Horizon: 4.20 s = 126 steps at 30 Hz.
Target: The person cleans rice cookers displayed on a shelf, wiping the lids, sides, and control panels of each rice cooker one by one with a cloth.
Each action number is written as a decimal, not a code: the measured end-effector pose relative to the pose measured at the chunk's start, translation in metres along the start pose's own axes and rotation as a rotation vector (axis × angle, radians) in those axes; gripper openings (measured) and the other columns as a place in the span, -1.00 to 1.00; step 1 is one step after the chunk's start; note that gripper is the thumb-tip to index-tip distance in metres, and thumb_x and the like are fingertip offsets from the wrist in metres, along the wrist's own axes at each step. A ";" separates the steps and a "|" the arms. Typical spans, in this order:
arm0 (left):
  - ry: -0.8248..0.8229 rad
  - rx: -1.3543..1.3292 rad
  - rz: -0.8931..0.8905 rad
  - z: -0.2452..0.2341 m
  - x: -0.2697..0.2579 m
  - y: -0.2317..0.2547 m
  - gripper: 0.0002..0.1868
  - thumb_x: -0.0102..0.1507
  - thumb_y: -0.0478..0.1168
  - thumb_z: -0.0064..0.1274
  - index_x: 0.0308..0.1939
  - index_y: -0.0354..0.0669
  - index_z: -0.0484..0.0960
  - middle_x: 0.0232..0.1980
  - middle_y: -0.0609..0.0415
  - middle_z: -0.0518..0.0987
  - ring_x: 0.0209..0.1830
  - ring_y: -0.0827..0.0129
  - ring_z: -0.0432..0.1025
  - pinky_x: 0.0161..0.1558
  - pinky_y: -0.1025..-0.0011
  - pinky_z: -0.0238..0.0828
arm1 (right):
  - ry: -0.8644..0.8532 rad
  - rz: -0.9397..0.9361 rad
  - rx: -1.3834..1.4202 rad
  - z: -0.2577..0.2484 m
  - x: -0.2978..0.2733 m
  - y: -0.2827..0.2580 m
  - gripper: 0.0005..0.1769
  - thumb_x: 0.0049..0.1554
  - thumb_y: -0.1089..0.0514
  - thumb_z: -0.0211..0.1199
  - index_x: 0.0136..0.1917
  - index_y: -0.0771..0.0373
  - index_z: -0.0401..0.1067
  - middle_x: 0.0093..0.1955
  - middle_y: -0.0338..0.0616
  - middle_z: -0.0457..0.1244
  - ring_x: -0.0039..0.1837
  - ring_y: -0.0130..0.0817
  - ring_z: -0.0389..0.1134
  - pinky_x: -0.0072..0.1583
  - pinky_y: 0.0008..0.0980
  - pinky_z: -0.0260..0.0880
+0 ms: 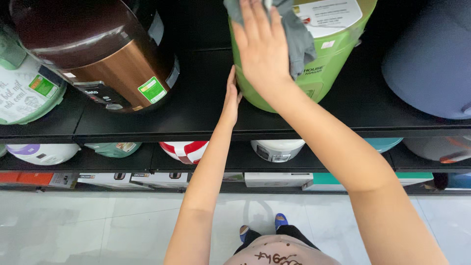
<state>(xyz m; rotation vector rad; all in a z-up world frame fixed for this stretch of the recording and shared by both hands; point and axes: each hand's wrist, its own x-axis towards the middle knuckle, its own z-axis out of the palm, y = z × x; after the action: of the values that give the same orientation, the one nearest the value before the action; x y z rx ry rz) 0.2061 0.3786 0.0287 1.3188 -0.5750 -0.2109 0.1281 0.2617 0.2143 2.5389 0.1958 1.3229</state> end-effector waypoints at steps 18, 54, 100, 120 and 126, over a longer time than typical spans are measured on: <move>0.010 -0.219 -0.013 -0.016 0.010 -0.026 0.12 0.22 0.62 -0.65 0.65 -0.01 -0.12 0.74 -0.03 -0.25 0.73 0.11 -0.45 0.52 -0.20 -0.43 | -0.149 -0.380 -0.062 0.026 -0.073 0.014 -0.42 0.17 0.13 0.12 0.46 0.17 0.40 0.72 0.03 -0.04 0.56 -0.30 0.12 0.34 -0.12 0.14; 0.037 -0.104 0.035 -0.009 0.007 -0.019 0.03 0.32 0.54 -0.49 0.66 -0.04 -0.09 0.74 -0.06 -0.15 0.75 0.08 -0.35 0.56 -0.24 -0.22 | 0.516 1.661 1.548 0.053 -0.191 -0.107 -0.31 0.37 0.19 -0.07 0.67 0.26 -0.21 0.73 -0.02 -0.18 0.66 -0.28 -0.07 0.56 -0.36 -0.09; 0.024 -0.096 0.035 -0.008 0.000 -0.009 -0.01 0.35 0.49 -0.45 0.66 -0.06 -0.10 0.74 -0.06 -0.18 0.74 0.09 -0.37 0.55 -0.22 -0.23 | 0.126 0.549 0.605 0.033 -0.258 -0.022 -0.57 0.24 0.43 0.12 0.39 0.39 0.36 0.41 0.46 0.17 0.52 0.38 0.13 0.54 0.07 0.10; 0.082 -0.172 0.038 -0.015 0.006 -0.031 -0.06 0.35 0.46 -0.31 0.64 0.01 0.03 0.71 -0.08 -0.05 0.73 0.06 -0.27 0.50 -0.19 -0.15 | 0.001 0.198 0.711 0.040 -0.203 -0.054 -0.42 0.14 0.42 0.18 0.42 0.17 0.42 0.23 0.20 0.26 0.27 0.14 0.31 0.29 0.02 0.29; 0.165 -0.080 -0.006 -0.012 0.004 -0.038 -0.20 0.39 0.33 -0.27 0.60 0.03 0.11 0.64 -0.04 0.12 0.64 0.10 -0.01 0.48 -0.04 -0.03 | -0.058 0.237 0.875 0.042 -0.206 -0.053 -0.49 0.17 0.41 0.16 0.39 0.22 0.43 0.11 0.19 0.32 0.14 0.17 0.35 0.22 -0.06 0.35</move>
<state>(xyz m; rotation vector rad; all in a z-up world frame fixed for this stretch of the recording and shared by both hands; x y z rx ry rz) 0.2222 0.3778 -0.0081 1.2471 -0.4187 -0.1268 0.0443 0.2551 0.0141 3.4004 0.5872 1.4646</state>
